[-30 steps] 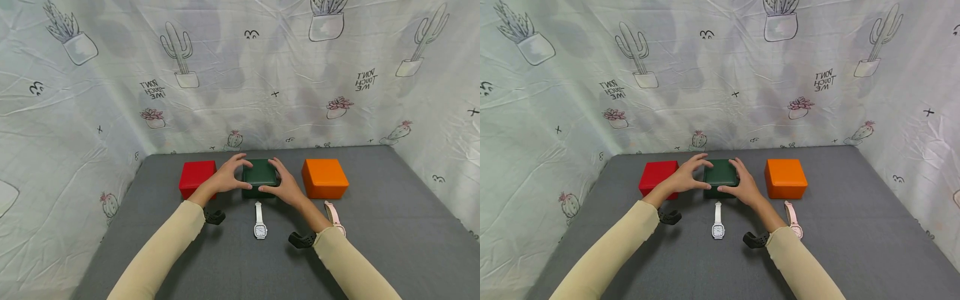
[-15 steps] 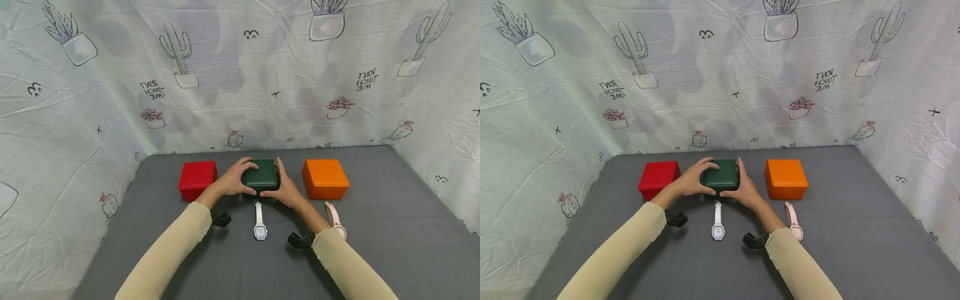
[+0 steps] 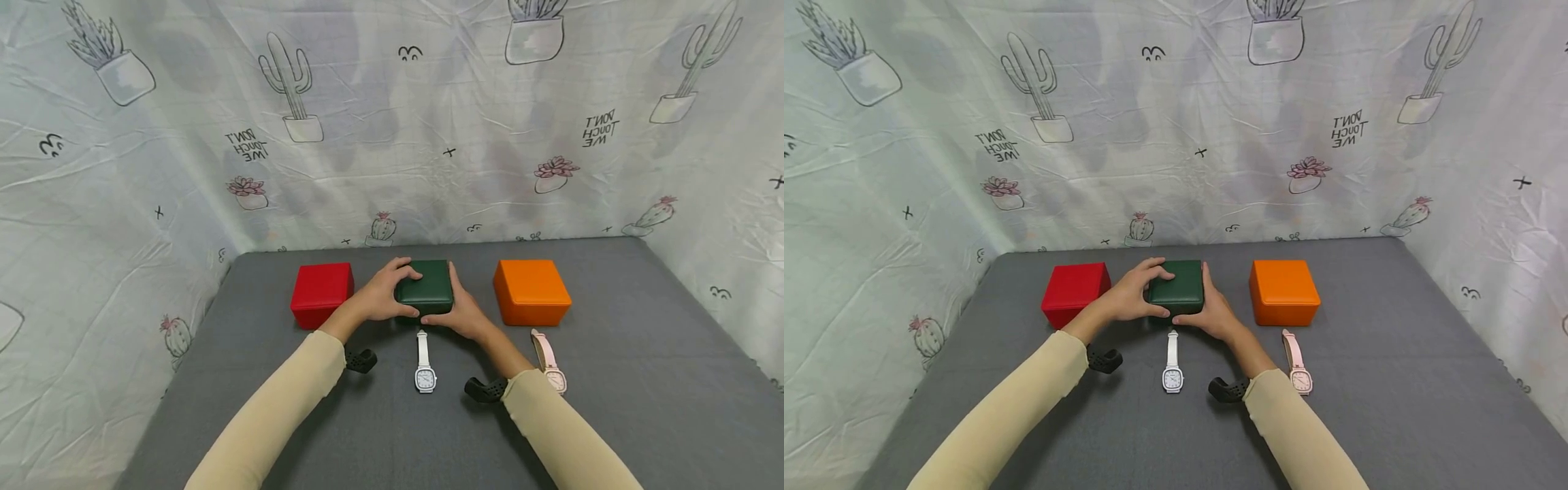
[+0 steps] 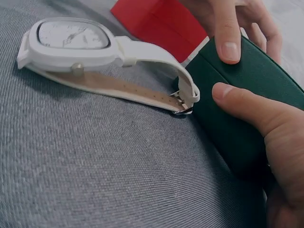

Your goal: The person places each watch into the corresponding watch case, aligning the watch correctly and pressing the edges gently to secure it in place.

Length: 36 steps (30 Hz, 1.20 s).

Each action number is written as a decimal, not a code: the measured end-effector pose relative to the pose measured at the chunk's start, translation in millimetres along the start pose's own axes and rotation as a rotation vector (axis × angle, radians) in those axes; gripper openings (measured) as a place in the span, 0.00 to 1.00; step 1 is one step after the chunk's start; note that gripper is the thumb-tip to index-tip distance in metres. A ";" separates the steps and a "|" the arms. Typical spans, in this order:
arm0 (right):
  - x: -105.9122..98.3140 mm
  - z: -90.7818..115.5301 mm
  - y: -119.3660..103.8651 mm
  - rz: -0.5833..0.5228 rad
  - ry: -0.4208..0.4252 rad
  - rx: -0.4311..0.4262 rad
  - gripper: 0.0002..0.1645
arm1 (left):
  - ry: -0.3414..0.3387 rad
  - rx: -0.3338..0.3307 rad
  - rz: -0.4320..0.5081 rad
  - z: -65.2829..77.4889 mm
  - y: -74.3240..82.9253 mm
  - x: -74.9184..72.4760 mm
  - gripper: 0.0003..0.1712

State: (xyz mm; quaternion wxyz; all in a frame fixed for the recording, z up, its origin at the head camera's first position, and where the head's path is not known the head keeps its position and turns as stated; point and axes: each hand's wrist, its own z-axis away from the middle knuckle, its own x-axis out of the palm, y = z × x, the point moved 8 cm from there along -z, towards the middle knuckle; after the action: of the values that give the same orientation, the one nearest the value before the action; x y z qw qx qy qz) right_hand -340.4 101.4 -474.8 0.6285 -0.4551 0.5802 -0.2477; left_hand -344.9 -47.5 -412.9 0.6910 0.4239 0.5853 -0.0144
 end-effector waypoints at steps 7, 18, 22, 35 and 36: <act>-3.4 2.8 -2.6 0.024 0.020 -0.003 0.77 | -0.014 0.007 -0.023 -3.2 1.9 -0.7 0.36; -3.9 1.8 -0.5 -0.018 0.009 -0.035 0.75 | -0.086 -0.008 -0.023 -8.7 2.2 -7.8 0.35; -3.8 1.2 -0.9 -0.062 -0.003 -0.044 0.74 | -0.093 -0.010 0.017 -12.2 -0.4 -11.5 0.34; -2.0 0.1 -10.8 -0.100 -0.040 -0.160 0.71 | -0.108 -0.135 0.114 -15.1 -5.9 -22.3 0.29; -1.8 0.2 -10.6 -0.099 -0.042 -0.162 0.70 | -0.109 -0.140 0.114 -15.7 -6.2 -22.7 0.29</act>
State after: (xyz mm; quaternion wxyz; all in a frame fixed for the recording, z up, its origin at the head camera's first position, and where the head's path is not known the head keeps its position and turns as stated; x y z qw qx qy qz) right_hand -338.3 98.1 -464.8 0.5885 -0.5378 0.5617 -0.2212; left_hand -367.7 -52.7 -397.1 0.7495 0.4060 0.5211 0.0428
